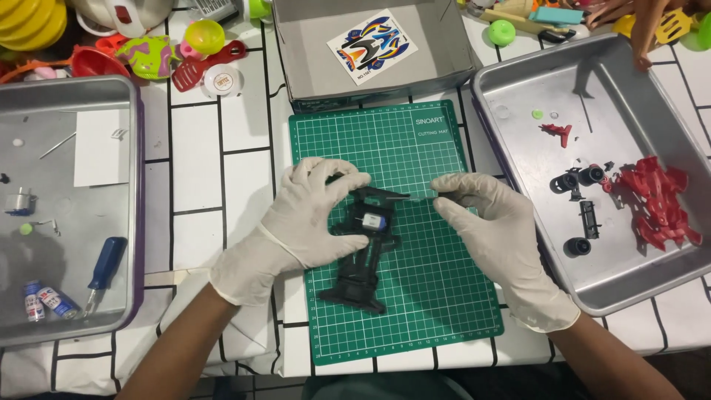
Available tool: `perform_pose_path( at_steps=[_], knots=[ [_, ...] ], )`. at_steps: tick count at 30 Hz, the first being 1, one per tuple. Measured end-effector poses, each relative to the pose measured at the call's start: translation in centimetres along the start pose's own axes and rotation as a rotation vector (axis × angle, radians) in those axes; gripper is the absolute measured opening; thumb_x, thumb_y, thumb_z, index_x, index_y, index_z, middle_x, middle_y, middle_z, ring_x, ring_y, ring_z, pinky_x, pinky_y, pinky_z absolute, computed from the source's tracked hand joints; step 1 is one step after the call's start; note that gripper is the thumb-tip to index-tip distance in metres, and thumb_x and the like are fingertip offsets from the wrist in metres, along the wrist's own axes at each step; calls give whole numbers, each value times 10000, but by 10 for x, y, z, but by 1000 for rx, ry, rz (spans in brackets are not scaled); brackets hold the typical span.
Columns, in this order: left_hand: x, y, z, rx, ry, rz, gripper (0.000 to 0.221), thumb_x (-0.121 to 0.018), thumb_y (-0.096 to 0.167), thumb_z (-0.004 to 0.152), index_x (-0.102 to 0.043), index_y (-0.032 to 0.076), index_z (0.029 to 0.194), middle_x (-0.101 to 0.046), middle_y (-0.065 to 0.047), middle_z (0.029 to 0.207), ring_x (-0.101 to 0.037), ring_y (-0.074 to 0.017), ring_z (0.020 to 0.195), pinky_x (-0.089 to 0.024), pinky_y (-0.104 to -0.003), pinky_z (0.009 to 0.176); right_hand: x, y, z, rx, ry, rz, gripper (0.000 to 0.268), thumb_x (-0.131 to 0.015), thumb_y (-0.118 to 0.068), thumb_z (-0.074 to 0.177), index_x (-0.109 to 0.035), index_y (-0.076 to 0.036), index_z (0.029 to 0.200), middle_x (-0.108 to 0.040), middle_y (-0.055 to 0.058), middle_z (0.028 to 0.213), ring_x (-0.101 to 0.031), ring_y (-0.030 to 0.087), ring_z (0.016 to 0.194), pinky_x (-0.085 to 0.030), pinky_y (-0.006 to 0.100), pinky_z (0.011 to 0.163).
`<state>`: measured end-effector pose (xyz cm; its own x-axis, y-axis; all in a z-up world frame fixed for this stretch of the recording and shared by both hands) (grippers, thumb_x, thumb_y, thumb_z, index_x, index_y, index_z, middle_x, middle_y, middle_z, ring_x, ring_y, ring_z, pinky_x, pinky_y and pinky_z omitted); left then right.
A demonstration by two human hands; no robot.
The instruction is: Assembling a toy car chassis by installing internal components like gears and a motor.
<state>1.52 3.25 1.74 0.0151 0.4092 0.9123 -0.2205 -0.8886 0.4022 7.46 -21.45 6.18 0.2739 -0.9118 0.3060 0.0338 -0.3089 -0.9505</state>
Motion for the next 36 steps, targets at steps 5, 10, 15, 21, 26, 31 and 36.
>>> perform_pose_path(
  at_steps=[5, 10, 15, 21, 26, 31, 36],
  knots=[
    [1, -15, 0, -15, 77, -78, 697, -785, 598, 676, -626, 253, 1260, -521, -24, 1288, -438, -290, 1258, -300, -513, 1088, -8, 2, 0, 123, -131, -163, 323, -727, 26, 858, -728, -35, 1175, -751, 147, 1111, -737, 242, 1008, -612, 335, 894],
    [-4, -22, 1, -21, 163, -138, 582, -816, 589, 678, -646, 235, 1108, -534, -8, 1213, -471, -252, 1263, -307, -482, 1110, -10, 9, 1, 200, -106, -336, 257, -786, 59, 807, -780, 14, 1059, -748, 217, 999, -759, 311, 903, -633, 387, 801],
    [-9, -25, 1, -33, 208, -134, 588, -824, 593, 635, -636, 263, 1084, -548, 29, 1210, -486, -219, 1256, -329, -450, 1085, -6, 13, 1, 240, -119, -375, 233, -794, 30, 805, -799, -23, 1032, -762, 180, 969, -764, 305, 884, -637, 362, 784],
    [-8, -24, 1, -46, 249, -179, 542, -836, 540, 678, -633, 239, 1080, -572, 4, 1200, -506, -232, 1244, -335, -442, 1085, -4, 21, 0, 264, -153, -384, 234, -811, 1, 792, -805, -48, 1021, -773, 138, 968, -768, 283, 934, -640, 319, 788],
    [-6, -21, 2, -49, 259, -181, 540, -839, 531, 672, -640, 238, 1080, -584, 1, 1200, -514, -237, 1240, -337, -450, 1084, -7, 32, 1, 305, -154, -375, 235, -810, 6, 792, -800, -36, 1023, -774, 144, 969, -768, 288, 941, -640, 322, 786],
    [-10, -21, 1, -51, 281, -149, 532, -829, 571, 694, -645, 253, 1079, -579, 15, 1188, -511, -222, 1237, -338, -436, 1087, -8, 35, 1, 315, -162, -369, 255, -813, -8, 792, -802, -45, 1044, -784, 131, 966, -761, 289, 974, -634, 326, 814],
    [-2, -14, -3, -83, 227, -95, 779, -814, 697, 642, -626, 226, 1233, -563, -42, 1234, -496, -273, 1255, -305, -484, 1141, -19, 45, -3, 293, -128, -320, 264, -841, -47, 782, -815, -87, 1042, -795, 87, 995, -757, 245, 999, -633, 309, 840]
  ],
)
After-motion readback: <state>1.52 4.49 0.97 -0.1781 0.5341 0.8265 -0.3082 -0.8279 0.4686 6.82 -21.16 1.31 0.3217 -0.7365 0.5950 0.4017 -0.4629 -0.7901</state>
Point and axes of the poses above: each hand's wrist, its own z-axis towards the middle knuckle, its own x-axis out of the back of the hand, y = z × x, the point moved 1 cm from there along z, towards the middle knuckle
